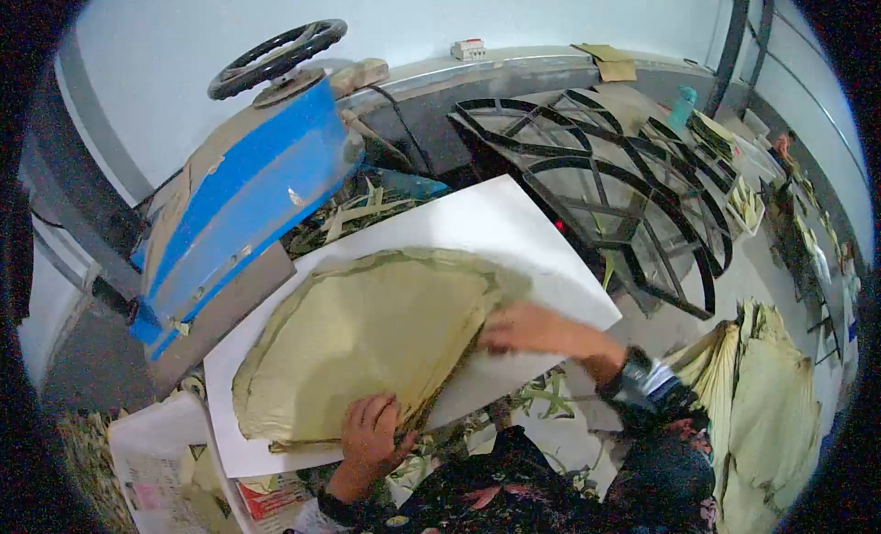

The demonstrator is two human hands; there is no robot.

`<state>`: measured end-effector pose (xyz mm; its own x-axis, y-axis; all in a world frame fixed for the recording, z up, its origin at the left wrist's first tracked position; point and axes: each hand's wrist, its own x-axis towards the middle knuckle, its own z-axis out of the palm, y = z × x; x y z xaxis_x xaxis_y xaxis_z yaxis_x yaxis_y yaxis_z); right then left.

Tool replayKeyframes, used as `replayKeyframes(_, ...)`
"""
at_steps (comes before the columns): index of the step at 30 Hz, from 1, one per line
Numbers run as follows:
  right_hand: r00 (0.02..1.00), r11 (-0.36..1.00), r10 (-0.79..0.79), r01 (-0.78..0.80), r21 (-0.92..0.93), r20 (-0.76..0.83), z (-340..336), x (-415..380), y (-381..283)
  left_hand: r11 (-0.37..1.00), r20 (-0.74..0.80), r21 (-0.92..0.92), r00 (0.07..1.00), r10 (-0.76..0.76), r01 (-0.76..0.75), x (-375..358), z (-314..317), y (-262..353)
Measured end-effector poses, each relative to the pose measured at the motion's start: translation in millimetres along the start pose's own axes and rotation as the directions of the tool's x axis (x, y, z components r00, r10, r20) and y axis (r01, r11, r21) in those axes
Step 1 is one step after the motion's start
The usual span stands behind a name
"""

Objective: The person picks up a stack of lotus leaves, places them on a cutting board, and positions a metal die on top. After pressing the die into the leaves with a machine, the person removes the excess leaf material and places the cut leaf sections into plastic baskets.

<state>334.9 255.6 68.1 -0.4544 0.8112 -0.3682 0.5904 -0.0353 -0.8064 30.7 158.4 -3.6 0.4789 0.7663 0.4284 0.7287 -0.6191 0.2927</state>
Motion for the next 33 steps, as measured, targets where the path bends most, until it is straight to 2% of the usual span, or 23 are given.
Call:
replayKeyframes(1, 0.924, 0.888, -0.37, 0.324, -0.326, -0.092, -36.3, 14.9, 29.8, 1.0, -0.001, 0.003, 1.0, -0.014, 0.014, 1.3, 0.0, 2.1)
replayKeyframes(2, 0.901, 0.86, -0.332, 0.168, -0.481, -0.28, -69.8, 23.6, 19.2, 0.999, 0.008, -0.005, 0.999, -0.046, 0.046, 1.8, -1.3, 4.9)
replayKeyframes(3, 0.846, 0.862, -0.337, 0.1, -0.497, -0.413, -104.8, 40.1, 22.2, 0.997, 0.015, -0.01, 0.997, -0.078, 0.079, 2.4, -2.6, 7.0)
replayKeyframes(4, 0.713, 0.851, -0.401, 0.058, -0.522, -0.574, -136.0, 63.4, 37.0, 0.996, 0.011, -0.001, 0.996, -0.094, 0.094, 3.6, -3.8, 8.3)
replayKeyframes(6, 0.635, 0.835, -0.342, -0.132, -0.534, -0.692, -194.4, 97.4, 45.8, 0.993, 0.083, -0.004, 0.99, -0.116, 0.117, 5.9, -2.9, 7.3)
replayKeyframes(7, 0.659, 0.785, -0.27, -0.271, -0.557, -0.702, -236.2, 128.6, 74.6, 0.991, 0.079, 0.006, 0.988, -0.131, 0.131, 4.7, 0.9, 5.8)
replayKeyframes(8, 0.616, 0.738, -0.362, -0.27, -0.618, -0.7, -265.0, 146.1, 97.3, 0.993, 0.083, 0.032, 0.99, -0.116, 0.113, 2.9, 3.2, 5.4)
replayKeyframes(9, 0.642, 0.743, -0.268, -0.337, -0.578, -0.719, -295.9, 167.6, 115.6, 0.993, 0.089, 0.059, 0.99, -0.109, 0.104, 0.7, 4.9, 4.2)
replayKeyframes(10, 0.729, 0.597, -0.292, -0.367, -0.713, -0.62, -327.7, 189.0, 140.8, 0.986, 0.091, 0.073, 0.984, -0.155, 0.148, 1.9, 4.0, 1.6)
replayKeyframes(11, 0.663, 0.681, -0.206, -0.432, -0.592, -0.72, -335.6, 193.5, 135.6, 0.992, 0.105, 0.047, 0.987, -0.125, 0.12, 2.9, 2.0, -1.0)
replayKeyframes(12, 0.672, 0.679, -0.065, -0.512, -0.526, -0.738, -354.5, 210.0, 144.8, 0.994, 0.119, 0.022, 0.987, -0.105, 0.103, 1.7, 0.4, 1.1)
replayKeyframes(13, 0.798, 0.443, -0.267, -0.396, -0.804, -0.54, -436.0, 275.7, 264.2, 0.984, 0.123, 0.042, 0.976, -0.177, 0.173, 5.1, -3.0, 6.0)
replayKeyframes(14, 0.828, 0.383, -0.077, -0.49, -0.783, -0.556, -385.2, 232.1, 172.6, 0.983, 0.163, 0.047, 0.97, -0.18, 0.175, 10.7, -7.7, 9.1)
replayKeyframes(15, 0.78, 0.551, 0.184, -0.586, -0.595, -0.598, -422.4, 263.2, 204.1, 0.984, 0.203, 0.047, 0.963, -0.177, 0.171, 15.9, -12.4, 9.6)
replayKeyframes(16, 0.815, 0.558, 0.167, -0.543, -0.628, -0.555, -434.9, 281.5, 219.5, 0.973, 0.202, 0.068, 0.952, -0.231, 0.222, 18.9, -14.8, 10.9)
replayKeyframes(18, 0.865, 0.41, 0.014, -0.462, -0.786, -0.501, -447.4, 291.9, 236.1, 0.978, 0.242, 0.053, 0.948, -0.207, 0.2, 23.6, -15.7, 12.3)
replayKeyframes(20, 0.858, 0.52, -0.069, -0.405, -0.752, -0.509, -457.5, 299.2, 245.5, 0.973, 0.252, 0.094, 0.94, -0.229, 0.211, 22.8, -18.6, 11.6)
replayKeyframes(23, 0.769, 0.602, -0.097, -0.46, -0.653, -0.632, -460.0, 299.6, 251.5, 0.978, 0.238, 0.037, 0.948, -0.21, 0.207, 18.3, -13.1, 13.1)
replayKeyframes(25, 0.669, 0.541, -0.463, -0.306, -0.783, -0.582, -470.4, 299.7, 261.6, 0.975, 0.232, 0.043, 0.947, -0.221, 0.217, 18.8, -14.5, 12.7)
replayKeyframes(28, 0.318, 0.343, -0.873, -0.138, -0.929, -0.369, -481.4, 300.8, 256.5, 0.977, 0.142, 0.022, 0.967, -0.212, 0.211, 10.7, -6.9, 9.1)
replayKeyframes(29, 0.317, 0.339, -0.878, -0.12, -0.933, -0.36, -473.4, 287.7, 243.0, 0.982, 0.118, 0.009, 0.975, -0.188, 0.189, 9.4, -6.0, 8.0)
replayKeyframes(32, 0.649, 0.589, -0.534, -0.173, -0.789, -0.542, -412.3, 213.5, 172.5, 0.989, 0.074, 0.0, 0.986, -0.149, 0.149, 2.8, 0.3, 3.1)
replayKeyframes(33, 0.647, 0.584, -0.539, -0.174, -0.793, -0.539, -385.6, 193.9, 161.0, 0.991, 0.065, -0.006, 0.989, -0.132, 0.132, 2.1, -0.3, 2.6)
